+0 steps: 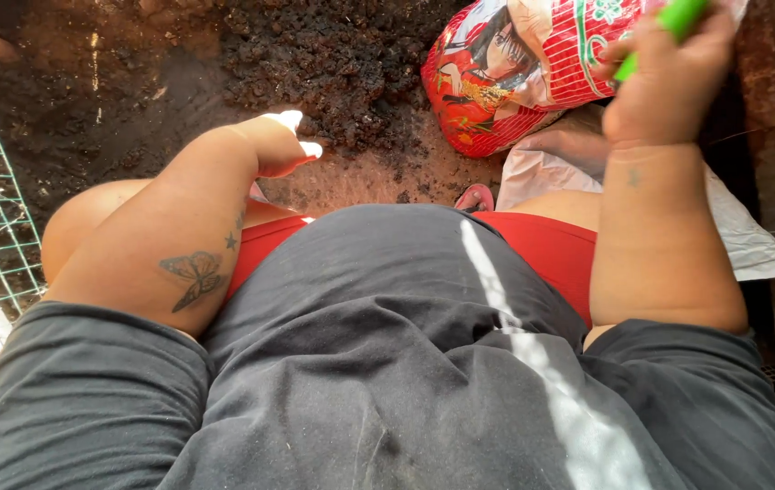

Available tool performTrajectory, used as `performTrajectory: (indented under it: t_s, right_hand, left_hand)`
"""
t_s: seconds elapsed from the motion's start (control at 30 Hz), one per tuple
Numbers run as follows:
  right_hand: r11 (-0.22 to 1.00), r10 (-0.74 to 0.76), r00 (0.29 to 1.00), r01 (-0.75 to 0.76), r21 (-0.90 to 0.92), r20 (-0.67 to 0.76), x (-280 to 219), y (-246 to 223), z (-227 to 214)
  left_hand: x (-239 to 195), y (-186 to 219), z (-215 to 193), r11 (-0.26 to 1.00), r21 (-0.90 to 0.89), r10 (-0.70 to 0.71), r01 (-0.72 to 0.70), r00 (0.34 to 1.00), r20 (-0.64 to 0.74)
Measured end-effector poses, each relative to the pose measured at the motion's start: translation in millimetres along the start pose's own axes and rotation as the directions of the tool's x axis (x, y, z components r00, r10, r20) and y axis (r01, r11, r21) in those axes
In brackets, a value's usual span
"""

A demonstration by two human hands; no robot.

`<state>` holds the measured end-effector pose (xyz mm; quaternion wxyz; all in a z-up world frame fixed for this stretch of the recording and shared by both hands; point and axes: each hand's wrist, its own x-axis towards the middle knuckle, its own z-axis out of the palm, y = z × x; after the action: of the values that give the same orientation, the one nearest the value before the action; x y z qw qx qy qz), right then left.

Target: Mixing and turning over soil on the ground using a small hand trowel inside a chicken coop.

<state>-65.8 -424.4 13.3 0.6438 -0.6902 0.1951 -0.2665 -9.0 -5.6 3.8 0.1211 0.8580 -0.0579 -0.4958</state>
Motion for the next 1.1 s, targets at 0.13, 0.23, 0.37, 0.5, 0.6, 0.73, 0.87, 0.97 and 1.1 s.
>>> performTrajectory:
  t_s: [0.13, 0.23, 0.37, 0.5, 0.6, 0.73, 0.87, 0.97, 1.1]
  right_hand:
    - [0.966, -0.242, 0.955, 0.221, -0.135, -0.171, 32, 27, -39]
    - [0.965, 0.142, 0.938, -0.202, -0.166, -0.316, 32, 9, -40]
    - [0.856, 0.347, 0.849, -0.460, -0.235, -0.398, 22, 2, -40]
    - [0.934, 0.237, 0.889, -0.320, -0.160, -0.393, 25, -8, -37]
    - [0.953, 0.235, 0.904, -0.286, -0.099, -0.357, 19, -8, -29]
    - [0.975, 0.173, 0.958, -0.134, 0.175, -0.230, 0, -11, 3]
    - [0.966, -0.137, 0.991, 0.134, 0.220, 0.000, -15, 6, 34]
    - [0.983, 0.154, 0.978, -0.137, -0.125, 0.142, -16, 72, 64]
    - [0.578, 0.653, 0.740, -0.352, -0.736, 0.160, -47, 136, 89]
  left_hand:
    - [0, -2, 1, 1.000, 0.025, 0.015, -0.016, 1.000, 0.011]
    - [3, -2, 2, 0.999, 0.041, 0.023, -0.023, 1.000, 0.004]
    - [4, -5, 1, 0.999, 0.025, 0.038, -0.038, 0.999, 0.001]
    - [-1, 0, -1, 0.998, 0.056, 0.031, -0.031, 1.000, -0.004]
    - [-13, 4, -2, 1.000, 0.014, 0.006, -0.006, 1.000, 0.018]
    - [-24, 4, -6, 1.000, 0.007, -0.008, 0.008, 1.000, 0.028]
    - [-9, -2, -3, 0.999, 0.045, 0.003, -0.004, 1.000, 0.025]
    - [-5, 1, -1, 0.999, 0.038, -0.006, 0.004, 0.999, 0.038]
    - [2, -3, -5, 0.999, 0.038, -0.036, 0.035, 0.999, 0.014]
